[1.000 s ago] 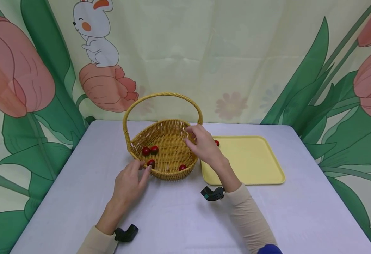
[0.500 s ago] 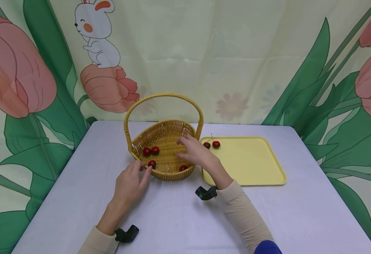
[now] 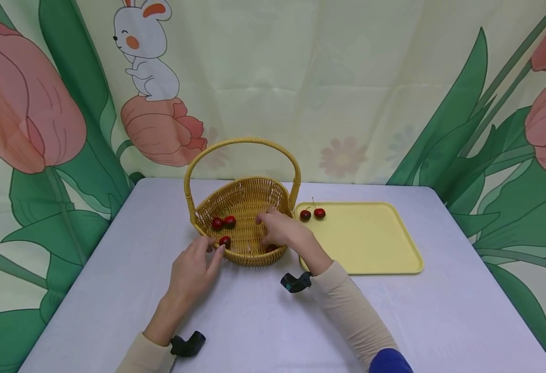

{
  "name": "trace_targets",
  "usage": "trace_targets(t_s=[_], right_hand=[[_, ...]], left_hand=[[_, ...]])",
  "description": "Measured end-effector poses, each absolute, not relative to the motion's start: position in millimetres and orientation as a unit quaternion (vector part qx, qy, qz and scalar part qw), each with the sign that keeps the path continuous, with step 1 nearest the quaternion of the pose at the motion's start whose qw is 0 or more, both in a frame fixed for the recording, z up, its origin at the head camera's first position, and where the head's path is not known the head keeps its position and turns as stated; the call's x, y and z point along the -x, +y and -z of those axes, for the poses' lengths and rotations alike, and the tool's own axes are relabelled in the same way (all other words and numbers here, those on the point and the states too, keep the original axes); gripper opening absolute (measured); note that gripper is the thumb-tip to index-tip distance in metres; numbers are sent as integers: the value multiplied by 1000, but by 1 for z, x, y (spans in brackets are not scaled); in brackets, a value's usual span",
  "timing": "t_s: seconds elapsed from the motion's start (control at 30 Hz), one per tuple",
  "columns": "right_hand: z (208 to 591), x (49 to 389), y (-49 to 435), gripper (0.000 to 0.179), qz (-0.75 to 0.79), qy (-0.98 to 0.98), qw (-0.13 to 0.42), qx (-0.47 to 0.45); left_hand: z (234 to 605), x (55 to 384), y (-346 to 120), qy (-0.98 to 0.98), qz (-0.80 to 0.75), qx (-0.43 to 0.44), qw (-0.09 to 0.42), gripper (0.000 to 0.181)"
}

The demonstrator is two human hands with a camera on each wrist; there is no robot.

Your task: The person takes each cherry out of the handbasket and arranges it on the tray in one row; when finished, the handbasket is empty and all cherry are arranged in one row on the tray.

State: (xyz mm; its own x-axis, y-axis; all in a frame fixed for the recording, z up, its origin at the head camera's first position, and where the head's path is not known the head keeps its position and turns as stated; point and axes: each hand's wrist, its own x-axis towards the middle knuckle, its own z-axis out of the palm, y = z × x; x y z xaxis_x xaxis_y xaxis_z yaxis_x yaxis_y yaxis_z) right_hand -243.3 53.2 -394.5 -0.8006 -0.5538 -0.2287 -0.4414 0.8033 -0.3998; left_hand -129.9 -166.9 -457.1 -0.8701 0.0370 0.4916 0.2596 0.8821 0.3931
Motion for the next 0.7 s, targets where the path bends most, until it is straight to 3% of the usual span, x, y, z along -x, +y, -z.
trace_targets(t_s=[0.47, 0.7], right_hand=[[393, 243, 43, 43, 104, 927, 222, 285], [395, 244, 40, 38, 115, 920, 217, 304]], left_hand=[[457, 130, -167, -933, 230, 91, 263, 30], [457, 130, -167, -933, 231, 92, 262, 30]])
